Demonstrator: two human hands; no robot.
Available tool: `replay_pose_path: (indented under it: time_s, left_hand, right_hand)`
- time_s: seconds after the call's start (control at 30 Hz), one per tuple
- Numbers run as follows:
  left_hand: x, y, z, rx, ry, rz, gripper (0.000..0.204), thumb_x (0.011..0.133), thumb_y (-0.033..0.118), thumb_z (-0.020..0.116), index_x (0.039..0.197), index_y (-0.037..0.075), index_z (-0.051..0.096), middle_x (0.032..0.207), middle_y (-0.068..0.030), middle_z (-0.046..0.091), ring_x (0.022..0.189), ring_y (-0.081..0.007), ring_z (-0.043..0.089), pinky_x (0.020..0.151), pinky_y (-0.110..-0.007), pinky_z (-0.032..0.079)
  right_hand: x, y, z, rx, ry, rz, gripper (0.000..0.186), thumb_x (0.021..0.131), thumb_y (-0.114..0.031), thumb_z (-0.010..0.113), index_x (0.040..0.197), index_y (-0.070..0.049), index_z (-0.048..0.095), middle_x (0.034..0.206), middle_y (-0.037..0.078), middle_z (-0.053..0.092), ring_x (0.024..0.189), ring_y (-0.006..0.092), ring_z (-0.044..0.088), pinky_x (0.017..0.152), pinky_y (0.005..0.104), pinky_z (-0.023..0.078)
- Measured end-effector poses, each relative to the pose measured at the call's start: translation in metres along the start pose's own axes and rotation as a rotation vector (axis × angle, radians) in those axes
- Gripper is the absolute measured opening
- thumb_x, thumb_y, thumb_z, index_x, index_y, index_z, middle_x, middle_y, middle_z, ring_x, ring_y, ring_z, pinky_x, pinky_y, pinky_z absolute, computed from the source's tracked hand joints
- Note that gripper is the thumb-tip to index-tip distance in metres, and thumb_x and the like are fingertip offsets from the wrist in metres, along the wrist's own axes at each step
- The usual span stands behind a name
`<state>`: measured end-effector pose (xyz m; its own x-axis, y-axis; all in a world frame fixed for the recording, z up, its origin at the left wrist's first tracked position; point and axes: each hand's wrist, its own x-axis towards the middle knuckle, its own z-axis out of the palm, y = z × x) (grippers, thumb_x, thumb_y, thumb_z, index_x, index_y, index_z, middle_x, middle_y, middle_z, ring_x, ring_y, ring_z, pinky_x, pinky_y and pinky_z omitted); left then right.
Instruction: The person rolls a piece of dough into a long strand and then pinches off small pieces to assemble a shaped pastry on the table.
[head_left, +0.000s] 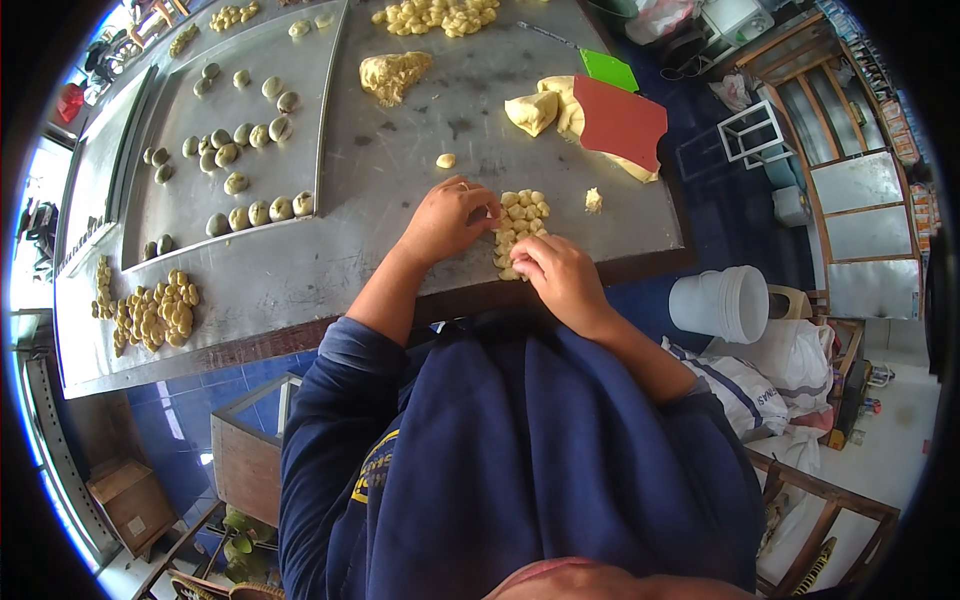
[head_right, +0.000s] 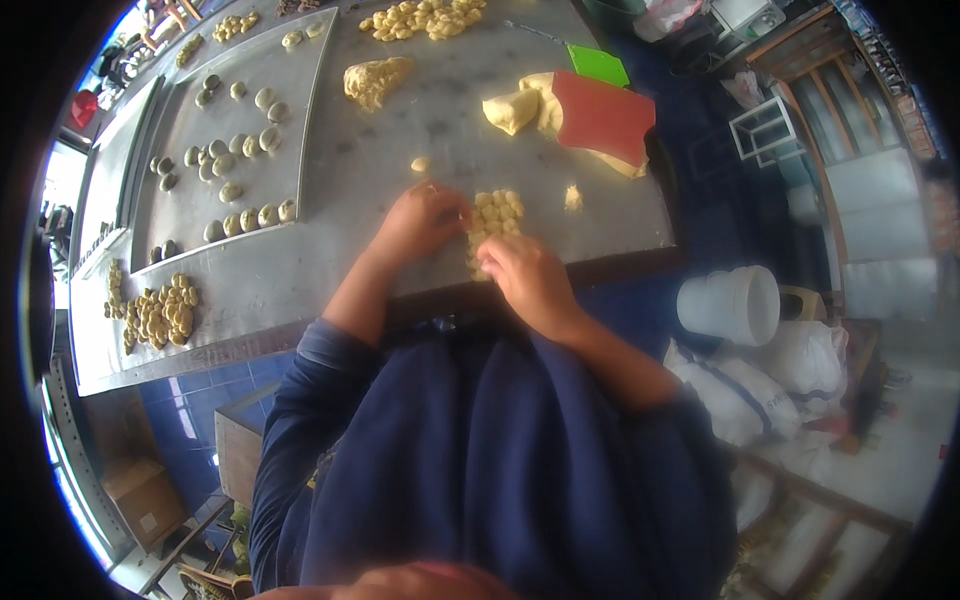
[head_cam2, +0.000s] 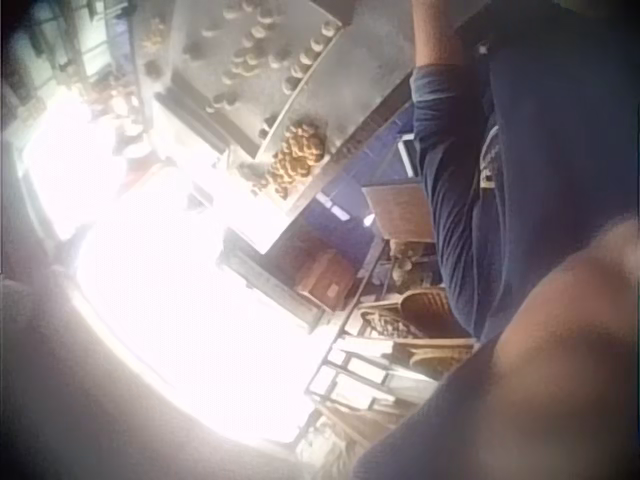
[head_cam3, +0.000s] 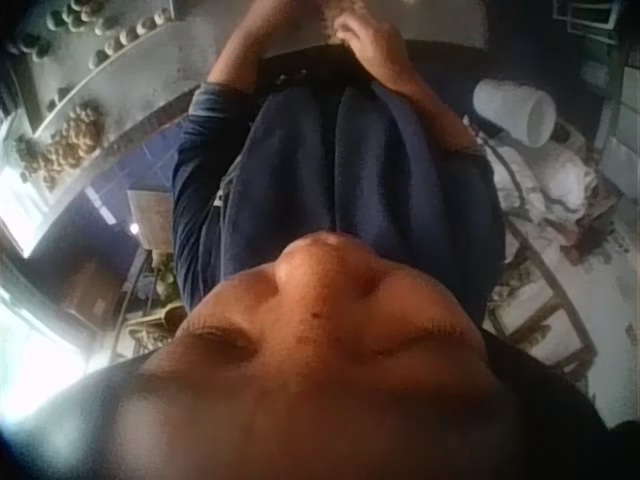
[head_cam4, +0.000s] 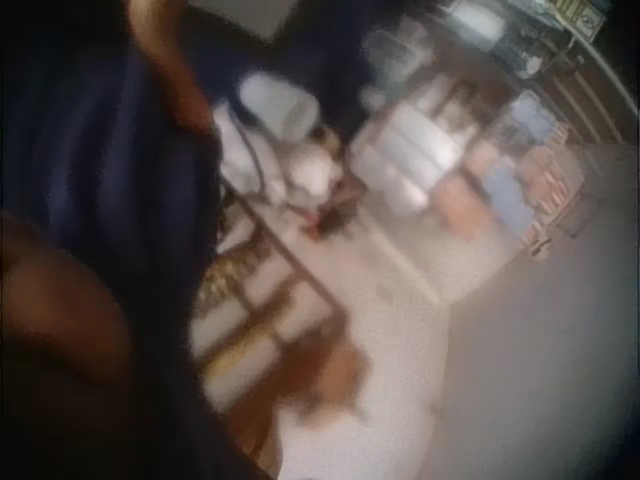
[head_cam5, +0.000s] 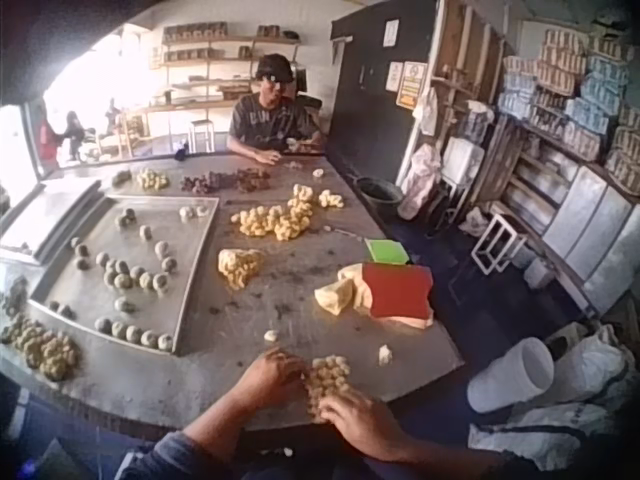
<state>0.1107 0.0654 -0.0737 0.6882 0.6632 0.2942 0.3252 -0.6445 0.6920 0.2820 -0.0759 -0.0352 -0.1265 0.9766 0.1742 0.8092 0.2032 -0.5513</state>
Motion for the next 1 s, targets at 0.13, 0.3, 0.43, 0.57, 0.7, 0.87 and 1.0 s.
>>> replay_pose_path:
  time_s: [0.13,0.3,0.43,0.57,0.7,0.87,1.0]
  left_hand:
    - [0.001,0.01,-0.003,-0.053,-0.047,-0.1,0.019,0.075,0.017,0.079,0.091,0.012,0.071,0.088,-0.0038,0.068,0.09,-0.0258,0.062,0.083,-0.039,0.05]
    - [-0.003,-0.004,-0.004,-0.014,-0.086,-0.061,0.026,0.075,0.015,0.078,0.099,0.009,0.07,0.091,-0.0045,0.068,0.092,-0.026,0.063,0.084,-0.04,0.05]
    - [-0.001,0.01,-0.006,-0.12,0.063,-0.153,0.023,0.079,0.01,0.075,0.101,0.005,0.071,0.087,-0.007,0.068,0.088,-0.0243,0.066,0.079,-0.035,0.052]
    - [0.001,0.013,-0.011,-0.314,0.137,-0.327,0.018,0.086,0.004,0.068,0.104,0.002,0.07,0.081,-0.0095,0.068,0.074,-0.0178,0.068,0.067,-0.029,0.053]
    - [0.002,0.012,-0.013,-0.374,0.188,-0.37,0.017,0.091,0.002,0.064,0.107,0.001,0.069,0.078,-0.0084,0.068,0.066,-0.0121,0.064,0.061,-0.028,0.051]
    - [0.003,0.009,-0.006,-0.227,0.282,-0.214,0.018,0.093,0.008,0.065,0.11,0.006,0.07,0.077,-0.0068,0.066,0.064,-0.0117,0.061,0.062,-0.028,0.05]
    - [0.003,0.005,-0.011,-0.203,0.225,-0.257,0.02,0.094,0.011,0.065,0.113,0.008,0.069,0.082,-0.0067,0.067,0.067,-0.0136,0.06,0.066,-0.028,0.05]
  right_hand:
    - [-0.009,0.008,0.011,-0.012,0.022,-0.065,0.005,0.085,-0.006,0.068,0.09,-0.005,0.068,0.089,0.009,0.064,0.084,0.0295,0.062,0.075,0.0396,0.051]
    - [-0.006,0.004,-0.006,0.111,0.084,0.041,0.007,0.083,-0.01,0.071,0.086,-0.005,0.066,0.086,0.01,0.063,0.082,0.0311,0.062,0.073,0.0405,0.049]
    - [-0.017,0.019,-0.002,0.047,0.041,0.025,0.01,0.082,-0.013,0.073,0.089,-0.007,0.069,0.088,0.01,0.064,0.082,0.0313,0.062,0.073,0.0411,0.049]
    - [-0.016,0.035,-0.013,0.006,0.149,0.023,0.015,0.081,-0.015,0.074,0.094,-0.01,0.071,0.094,0.01,0.067,0.085,0.0309,0.063,0.075,0.0404,0.05]
    - [-0.004,0.086,-0.035,-0.362,0.395,0.096,0.02,0.082,-0.012,0.072,0.103,-0.012,0.073,0.098,0.007,0.069,0.091,0.0292,0.063,0.079,0.0391,0.052]
    - [-0.001,0.111,-0.036,-0.358,0.343,0.086,0.02,0.084,-0.006,0.064,0.102,-0.009,0.073,0.094,0.006,0.069,0.09,0.0292,0.061,0.077,0.0391,0.051]
    - [-0.002,0.113,-0.035,-0.407,0.275,0.114,0.013,0.083,-0.009,0.07,0.095,-0.008,0.073,0.094,0.006,0.07,0.087,0.0273,0.063,0.076,0.0382,0.052]
